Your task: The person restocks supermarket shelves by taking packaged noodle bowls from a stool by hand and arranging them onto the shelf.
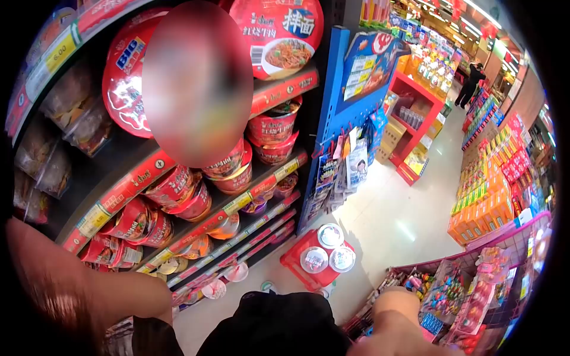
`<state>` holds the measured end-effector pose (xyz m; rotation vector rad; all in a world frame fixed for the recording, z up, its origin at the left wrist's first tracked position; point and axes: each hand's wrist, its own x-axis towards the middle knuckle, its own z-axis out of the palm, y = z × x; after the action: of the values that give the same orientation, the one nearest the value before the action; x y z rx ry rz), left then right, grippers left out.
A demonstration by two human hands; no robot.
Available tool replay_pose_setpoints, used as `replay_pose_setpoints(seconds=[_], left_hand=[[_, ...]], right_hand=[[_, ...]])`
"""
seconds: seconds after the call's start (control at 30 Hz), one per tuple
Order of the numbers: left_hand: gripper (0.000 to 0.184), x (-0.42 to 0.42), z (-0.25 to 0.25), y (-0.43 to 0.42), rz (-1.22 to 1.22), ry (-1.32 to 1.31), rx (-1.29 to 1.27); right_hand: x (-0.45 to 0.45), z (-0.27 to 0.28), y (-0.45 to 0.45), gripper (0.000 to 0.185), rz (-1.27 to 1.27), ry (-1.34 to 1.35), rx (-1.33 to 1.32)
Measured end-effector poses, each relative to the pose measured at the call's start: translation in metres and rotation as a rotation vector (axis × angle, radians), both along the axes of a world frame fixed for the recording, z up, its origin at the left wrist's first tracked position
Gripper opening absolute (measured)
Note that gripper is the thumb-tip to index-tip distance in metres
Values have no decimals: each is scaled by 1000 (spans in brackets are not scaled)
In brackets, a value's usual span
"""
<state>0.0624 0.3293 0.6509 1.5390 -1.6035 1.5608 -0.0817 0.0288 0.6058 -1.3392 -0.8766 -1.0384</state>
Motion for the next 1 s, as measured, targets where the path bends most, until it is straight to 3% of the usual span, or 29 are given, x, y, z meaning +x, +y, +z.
replay_pose_setpoints(seconds=[0.43, 0.53, 0.57, 0.67, 0.7, 0.77, 0.83, 0.87, 0.9, 0.93, 0.97, 1.0], left_hand=[[29, 20, -24, -51, -207, 42, 50], [29, 32, -34, -70, -294, 58, 41], [29, 37, -38, -78, -325, 64, 27], [29, 48, -66, -105, -405, 135, -42], [29, 51, -82, -116, -427, 190, -77], [29, 52, -128, -151, -450, 390, -147], [29, 45, -198, -202, -389, 767, -160], [29, 38, -242, -227, -341, 985, -130], [22, 21, -297, -258, -364, 1258, -292], [23, 14, -348, -263, -249, 1588, -88], [26, 8, -417, -268, -345, 1816, -78], [27, 1, -480, -261, -206, 1948, 81]], right_hand=[[-7, -65, -22, 52, -286, 146, 65], [2, -155, -42, 58, -398, 578, 249], [-2, -206, -53, 53, -287, 817, 392], [-42, -398, -55, 44, -669, 1366, 550], [-64, -451, -46, 42, -800, 1496, 605], [-113, -505, -24, 40, -828, 1700, 496], [-153, -551, 9, 39, -795, 1813, 589], [-166, -568, 19, 39, -774, 1867, 632], [-171, -582, 19, 39, -721, 1885, 694], [-175, -593, 17, 39, -666, 1906, 756], [-179, -601, 12, 39, -611, 1928, 815], [-175, -609, 6, 38, -668, 1854, 742]])
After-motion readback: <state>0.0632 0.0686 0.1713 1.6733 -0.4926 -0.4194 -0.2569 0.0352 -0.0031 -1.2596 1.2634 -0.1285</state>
